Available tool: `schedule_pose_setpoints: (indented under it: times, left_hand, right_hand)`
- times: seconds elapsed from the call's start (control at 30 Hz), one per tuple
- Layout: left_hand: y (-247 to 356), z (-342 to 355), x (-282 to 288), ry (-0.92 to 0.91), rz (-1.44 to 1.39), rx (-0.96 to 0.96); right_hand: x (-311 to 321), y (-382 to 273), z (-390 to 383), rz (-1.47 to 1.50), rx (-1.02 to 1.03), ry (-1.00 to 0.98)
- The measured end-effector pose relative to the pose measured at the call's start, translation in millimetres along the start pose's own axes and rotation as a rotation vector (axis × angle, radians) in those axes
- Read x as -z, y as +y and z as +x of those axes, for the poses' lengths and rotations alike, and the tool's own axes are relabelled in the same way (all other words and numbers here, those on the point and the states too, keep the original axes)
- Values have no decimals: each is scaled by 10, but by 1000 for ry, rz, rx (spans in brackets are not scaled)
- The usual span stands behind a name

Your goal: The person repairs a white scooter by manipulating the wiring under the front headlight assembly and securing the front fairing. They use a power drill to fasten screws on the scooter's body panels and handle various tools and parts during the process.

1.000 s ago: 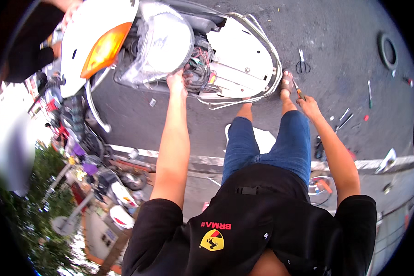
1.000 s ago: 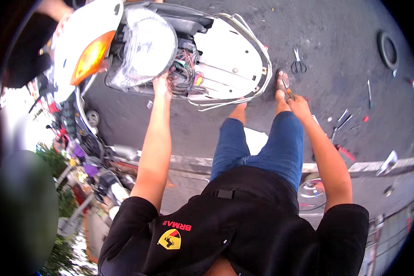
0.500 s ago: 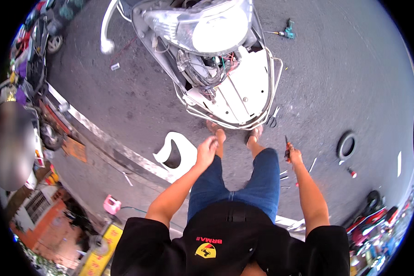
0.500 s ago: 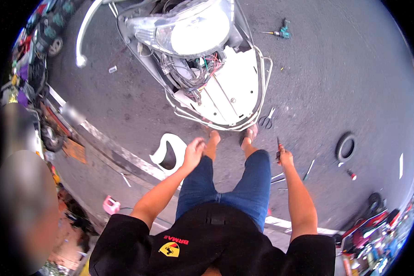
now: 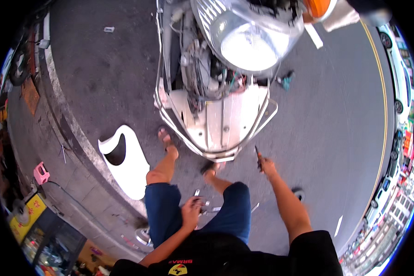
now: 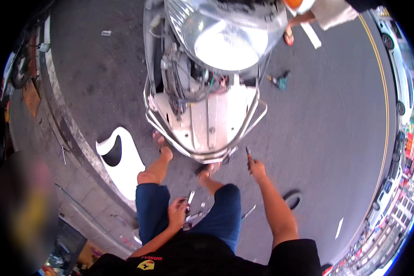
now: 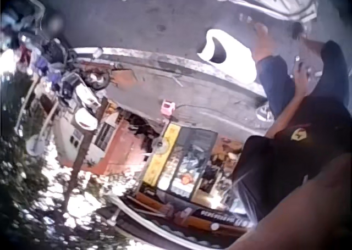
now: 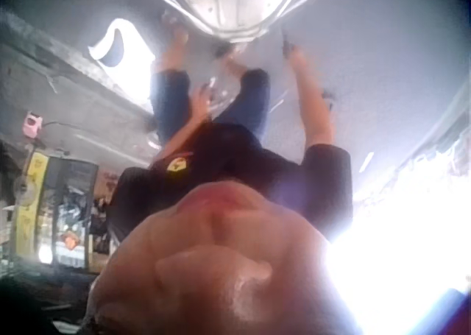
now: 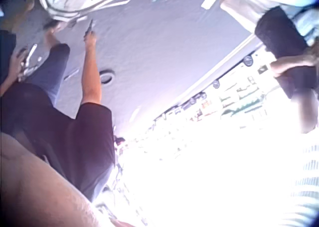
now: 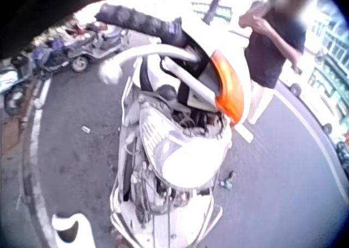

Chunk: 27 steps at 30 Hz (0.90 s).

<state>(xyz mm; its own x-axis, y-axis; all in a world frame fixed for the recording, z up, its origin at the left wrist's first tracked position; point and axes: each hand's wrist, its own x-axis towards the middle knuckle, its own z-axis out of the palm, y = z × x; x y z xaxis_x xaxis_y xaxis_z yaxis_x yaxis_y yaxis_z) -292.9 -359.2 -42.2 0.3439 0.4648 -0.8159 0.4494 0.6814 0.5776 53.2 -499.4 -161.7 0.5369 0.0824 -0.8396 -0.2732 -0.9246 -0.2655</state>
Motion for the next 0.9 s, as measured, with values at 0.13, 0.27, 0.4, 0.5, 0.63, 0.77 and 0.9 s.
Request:
schedule_pose_setpoints:
  times: [0.13, 0.27, 0.4, 0.5, 0.63, 0.77, 0.9]
  left_hand:
    - [80, 936, 278, 197, -161, -251]
    - [777, 2286, 697, 382, -110, -717]
    - [1461, 2940, 832, 410, -182, -1018]
    - [1422, 3006, 887, 341, -8, -1095]
    - [1199, 2375, 986, 255, -34, -982]
    - [632, 1939, 1017, 450, -142, -1188]
    - [1210, 2030, 793, 495, 422, -1238]
  right_hand:
    - [-172, 101, 796, -75, 1, 49]
    - [-388, 408, 1846, -147, 114, 51]
    - [-290, 935, 2983, -164, 383, 237]
    - [-235, 821, 3690, -143, 562, 298]
    - [-317, 470, 4042, 15, 597, 328]
    - [-709, 114, 4106, 280, 748, 264]
    - [-140, -254, 3797, 579, 816, 307]
